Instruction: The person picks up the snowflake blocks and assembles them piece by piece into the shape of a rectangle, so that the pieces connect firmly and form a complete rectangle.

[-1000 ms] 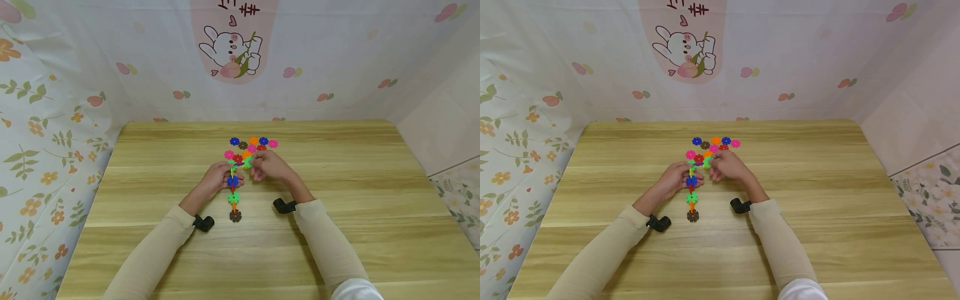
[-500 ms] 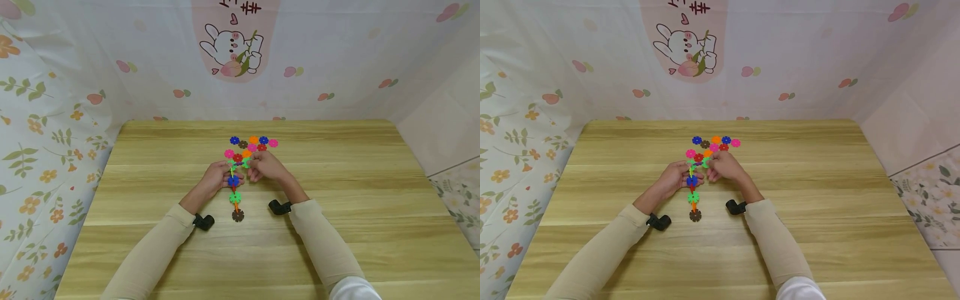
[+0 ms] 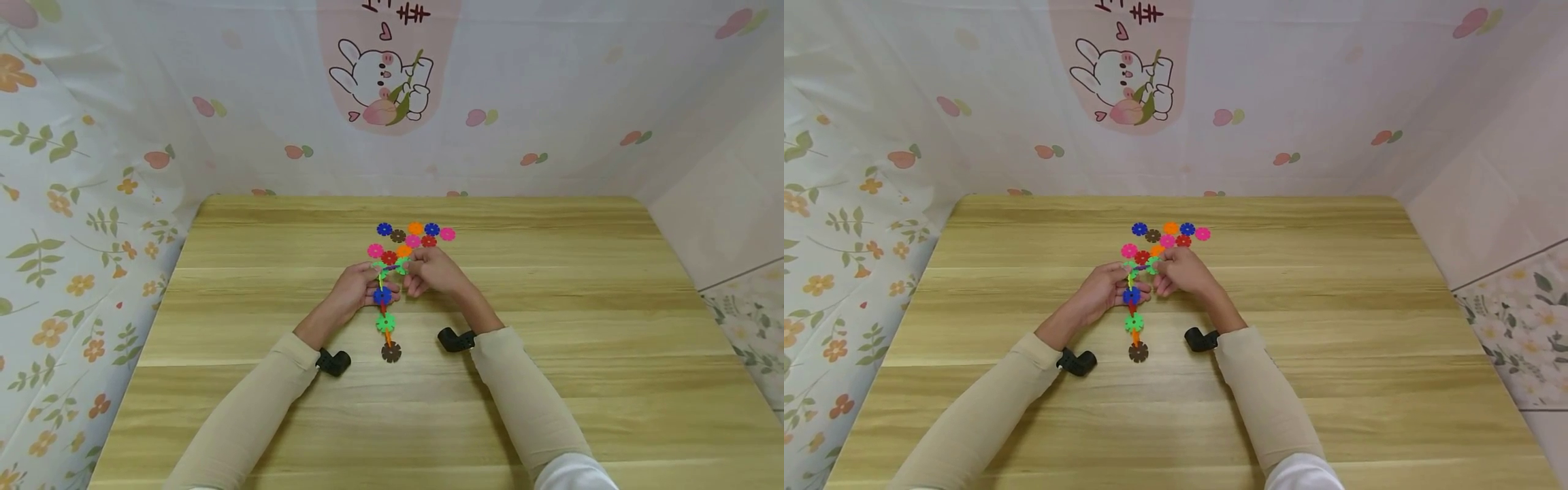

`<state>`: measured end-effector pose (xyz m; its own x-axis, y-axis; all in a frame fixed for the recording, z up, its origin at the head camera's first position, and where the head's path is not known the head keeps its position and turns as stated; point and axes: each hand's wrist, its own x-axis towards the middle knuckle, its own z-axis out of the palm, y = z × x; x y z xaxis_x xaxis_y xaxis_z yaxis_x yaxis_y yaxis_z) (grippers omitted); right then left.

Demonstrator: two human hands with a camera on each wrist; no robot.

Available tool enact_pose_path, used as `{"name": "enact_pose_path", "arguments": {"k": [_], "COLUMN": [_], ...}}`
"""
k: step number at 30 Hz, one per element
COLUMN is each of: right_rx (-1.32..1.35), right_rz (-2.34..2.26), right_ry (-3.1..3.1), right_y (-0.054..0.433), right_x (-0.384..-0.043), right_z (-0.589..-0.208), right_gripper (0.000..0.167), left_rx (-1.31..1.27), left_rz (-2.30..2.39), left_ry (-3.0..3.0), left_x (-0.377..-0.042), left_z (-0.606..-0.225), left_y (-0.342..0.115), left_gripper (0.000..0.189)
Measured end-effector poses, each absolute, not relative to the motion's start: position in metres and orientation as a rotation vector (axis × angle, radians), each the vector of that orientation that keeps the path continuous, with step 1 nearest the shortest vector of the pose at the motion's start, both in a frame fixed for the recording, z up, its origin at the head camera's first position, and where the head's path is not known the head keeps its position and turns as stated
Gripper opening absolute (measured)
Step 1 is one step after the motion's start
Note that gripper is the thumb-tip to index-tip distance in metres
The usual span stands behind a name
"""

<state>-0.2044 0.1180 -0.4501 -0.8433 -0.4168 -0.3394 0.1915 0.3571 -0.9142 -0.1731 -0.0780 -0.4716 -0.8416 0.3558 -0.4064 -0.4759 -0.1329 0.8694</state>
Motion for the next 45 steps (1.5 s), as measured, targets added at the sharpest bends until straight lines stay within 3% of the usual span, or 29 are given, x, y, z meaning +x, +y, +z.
{"name": "enact_pose_path", "arguments": {"k": [21, 45], "right_rx": [-0.318, -0.216], "right_rz": [-1.430, -1.327], "right_ry": [2.102, 2.219], "right_y": [0.117, 0.130], "right_x": [-0.203, -0.220], "right_z": [-0.456, -0.467], "right_gripper": [0.027, 0.033], "left_rx": [0.022, 0.023], "left_rz": [1.945, 1.887], "left_ry": [1.659, 1.716], "left_x": [-0.173, -0.173], "left_z": [-0.474, -0.474], "left_y": [-0.079, -0.079], "left_gripper": [0.038, 0.037]}}
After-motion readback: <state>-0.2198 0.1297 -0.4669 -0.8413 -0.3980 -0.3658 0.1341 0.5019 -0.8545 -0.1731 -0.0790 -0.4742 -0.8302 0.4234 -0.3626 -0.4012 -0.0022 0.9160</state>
